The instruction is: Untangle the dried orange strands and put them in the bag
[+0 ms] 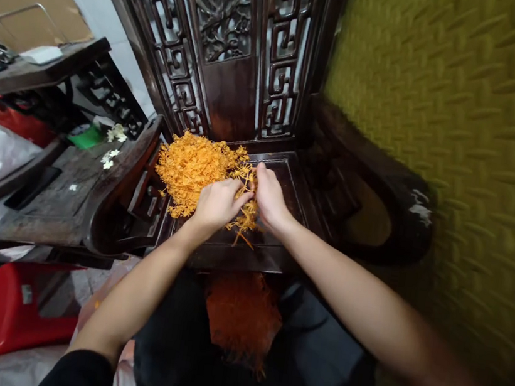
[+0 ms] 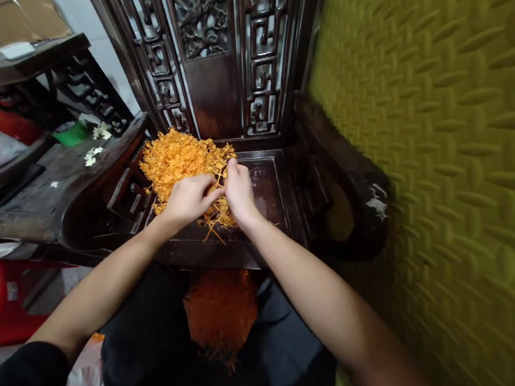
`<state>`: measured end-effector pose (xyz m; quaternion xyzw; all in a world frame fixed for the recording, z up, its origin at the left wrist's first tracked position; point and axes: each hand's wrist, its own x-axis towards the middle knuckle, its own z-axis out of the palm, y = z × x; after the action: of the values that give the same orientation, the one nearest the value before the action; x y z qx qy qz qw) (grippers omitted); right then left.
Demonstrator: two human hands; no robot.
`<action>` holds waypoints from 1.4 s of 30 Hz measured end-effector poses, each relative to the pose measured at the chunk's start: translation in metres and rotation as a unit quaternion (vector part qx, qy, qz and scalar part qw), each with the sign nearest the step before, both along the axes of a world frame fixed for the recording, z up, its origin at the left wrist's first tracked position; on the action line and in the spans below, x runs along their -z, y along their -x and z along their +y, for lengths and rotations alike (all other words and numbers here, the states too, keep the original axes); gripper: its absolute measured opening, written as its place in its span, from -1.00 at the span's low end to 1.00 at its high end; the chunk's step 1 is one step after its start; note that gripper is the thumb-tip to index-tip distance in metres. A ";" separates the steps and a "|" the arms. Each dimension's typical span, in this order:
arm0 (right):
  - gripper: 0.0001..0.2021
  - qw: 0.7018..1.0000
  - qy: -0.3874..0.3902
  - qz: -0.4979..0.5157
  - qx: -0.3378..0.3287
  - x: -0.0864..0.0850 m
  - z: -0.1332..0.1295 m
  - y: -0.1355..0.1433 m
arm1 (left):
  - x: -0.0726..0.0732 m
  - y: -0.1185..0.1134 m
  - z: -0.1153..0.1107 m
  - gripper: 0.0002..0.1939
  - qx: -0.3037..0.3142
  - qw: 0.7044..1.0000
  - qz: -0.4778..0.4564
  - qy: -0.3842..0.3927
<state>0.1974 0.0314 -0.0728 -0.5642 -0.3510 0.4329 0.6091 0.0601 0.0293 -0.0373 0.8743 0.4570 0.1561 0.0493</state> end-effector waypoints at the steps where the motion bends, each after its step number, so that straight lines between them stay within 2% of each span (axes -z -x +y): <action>1: -0.42 0.998 -0.008 -0.054 0.023 0.004 0.005 0.002 | 0.000 -0.002 -0.002 -0.71 0.005 1.000 0.008 0.000; 5: -0.36 0.985 -0.002 -0.172 0.018 0.016 0.021 -0.001 | 0.003 0.000 -0.004 -0.67 0.026 0.999 -0.018 0.014; 10: -0.40 0.969 0.001 -0.247 -0.020 0.014 0.025 -0.010 | 0.006 0.004 0.002 -0.62 0.029 0.994 -0.072 0.071; 15: -0.45 0.942 -0.059 -0.328 0.032 0.007 0.038 -0.022 | -0.004 0.001 -0.003 -0.63 0.021 0.977 -0.146 0.156; 17: -0.49 0.955 -0.030 -0.280 0.091 0.007 0.044 -0.042 | -0.014 0.007 -0.010 -0.65 0.017 0.956 -0.204 0.208; 19: -0.53 0.969 0.047 -0.172 0.171 0.009 0.045 -0.070 | -0.023 0.017 -0.016 -0.66 0.024 0.931 -0.258 0.256; 21: -0.54 0.967 0.081 -0.133 0.203 0.011 0.039 -0.092 | -0.028 0.028 -0.017 -0.66 0.035 0.924 -0.271 0.269; 22: -0.53 0.976 0.087 -0.094 0.179 0.010 0.033 -0.098 | -0.028 0.032 -0.016 -0.65 0.038 0.928 -0.262 0.260; 24: -0.53 0.994 0.072 0.030 0.073 0.004 0.018 -0.098 | -0.026 0.034 -0.011 -0.64 0.050 0.941 -0.232 0.239; 25: -0.53 0.993 0.063 0.095 0.017 0.000 0.011 -0.093 | -0.023 0.032 -0.008 -0.64 0.057 0.947 -0.219 0.228; 27: -0.59 0.976 0.053 0.201 -0.064 -0.009 -0.002 -0.078 | -0.020 0.027 -0.005 -0.63 0.074 0.954 -0.197 0.212; 30: -0.75 0.935 0.077 0.314 -0.148 -0.019 -0.012 -0.063 | -0.019 0.019 -0.009 -0.63 0.092 0.960 -0.174 0.199; 31: -0.75 0.919 0.088 0.343 -0.171 -0.020 -0.013 -0.061 | -0.020 0.018 -0.011 -0.63 0.098 0.960 -0.170 0.199; 33: -0.61 0.899 0.105 0.375 -0.203 -0.021 -0.014 -0.061 | -0.022 0.018 -0.016 -0.62 0.113 0.955 -0.169 0.215; 35: -0.45 0.906 0.115 0.352 -0.207 -0.021 -0.015 -0.061 | -0.024 0.020 -0.018 -0.61 0.136 0.941 -0.171 0.257; 37: -0.32 0.934 0.127 0.261 -0.209 -0.020 -0.018 -0.058 | -0.023 0.022 -0.017 -0.61 0.164 0.920 -0.171 0.311; 39: -0.27 0.955 0.121 0.118 -0.244 -0.020 -0.024 -0.049 | -0.021 0.023 -0.014 -0.61 0.187 0.901 -0.167 0.355; 42: -0.33 0.945 0.020 -0.119 -0.304 -0.017 -0.029 -0.033 | -0.020 0.024 -0.010 -0.62 0.191 0.883 -0.154 0.399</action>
<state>0.2300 0.0024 -0.0556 -0.4901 -0.5669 0.5344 0.3910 0.0357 0.0192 -0.0170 0.8161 0.2912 0.0807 0.4926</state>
